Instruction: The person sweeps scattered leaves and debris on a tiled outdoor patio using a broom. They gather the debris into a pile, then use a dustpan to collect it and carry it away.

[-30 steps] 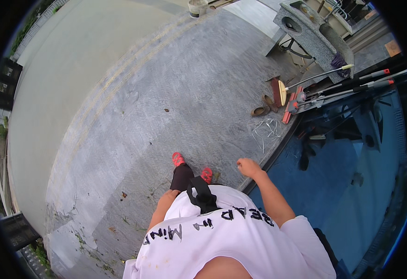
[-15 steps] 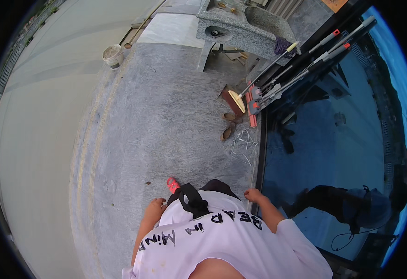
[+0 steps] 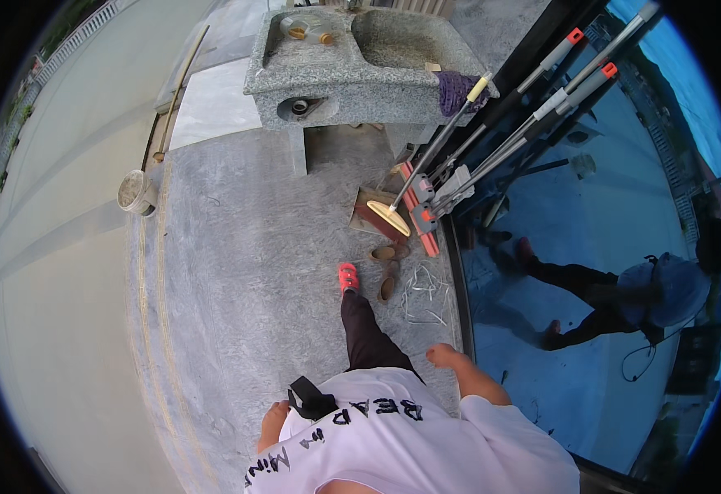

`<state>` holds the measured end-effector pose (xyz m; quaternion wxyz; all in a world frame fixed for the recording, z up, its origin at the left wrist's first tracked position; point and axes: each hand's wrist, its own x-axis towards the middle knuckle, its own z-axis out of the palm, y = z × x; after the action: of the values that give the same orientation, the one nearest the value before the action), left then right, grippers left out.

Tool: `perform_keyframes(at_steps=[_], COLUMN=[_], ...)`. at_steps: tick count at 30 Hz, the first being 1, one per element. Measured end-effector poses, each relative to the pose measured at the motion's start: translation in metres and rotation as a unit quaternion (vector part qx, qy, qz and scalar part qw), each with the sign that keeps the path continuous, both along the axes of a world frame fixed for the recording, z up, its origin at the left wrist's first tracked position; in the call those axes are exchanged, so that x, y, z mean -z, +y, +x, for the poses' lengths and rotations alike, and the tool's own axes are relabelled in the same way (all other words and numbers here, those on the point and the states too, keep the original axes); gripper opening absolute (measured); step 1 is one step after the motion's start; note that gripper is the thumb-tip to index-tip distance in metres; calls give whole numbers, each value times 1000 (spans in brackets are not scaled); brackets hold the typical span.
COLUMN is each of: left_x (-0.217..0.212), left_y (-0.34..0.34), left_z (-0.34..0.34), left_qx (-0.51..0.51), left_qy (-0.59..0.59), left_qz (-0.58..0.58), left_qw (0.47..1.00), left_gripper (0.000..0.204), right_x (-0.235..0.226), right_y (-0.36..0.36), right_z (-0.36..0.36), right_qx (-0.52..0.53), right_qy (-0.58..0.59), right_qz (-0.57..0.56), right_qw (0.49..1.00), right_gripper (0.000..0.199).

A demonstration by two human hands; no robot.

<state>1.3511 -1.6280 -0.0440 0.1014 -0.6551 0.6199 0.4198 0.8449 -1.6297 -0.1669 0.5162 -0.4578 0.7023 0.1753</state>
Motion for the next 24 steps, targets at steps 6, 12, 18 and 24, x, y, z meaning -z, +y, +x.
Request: perform_keyframes(at_steps=[6, 12, 18, 24], left_x=[-37, -23, -21, -17], left_y=[-131, -230, -267, -280], left_z=[-64, -105, -113, -101], left_qx=[71, -176, -156, -166], left_qy=[-103, 117, 87, 55], left_qz=[62, 7, 42, 92], left_qw=[990, 977, 983, 980], left_gripper=[25, 23, 26, 27], right_x=[-8, -72, -78, -10], right_y=[-298, -557, -689, -703], right_z=[-62, -127, -192, -256], right_qx=[-57, -288, -420, -391], right_qy=[30, 247, 369, 414], right_qz=[-235, -407, -352, -251], right_qw=[970, 831, 751, 783], right_gripper=[22, 17, 26, 17])
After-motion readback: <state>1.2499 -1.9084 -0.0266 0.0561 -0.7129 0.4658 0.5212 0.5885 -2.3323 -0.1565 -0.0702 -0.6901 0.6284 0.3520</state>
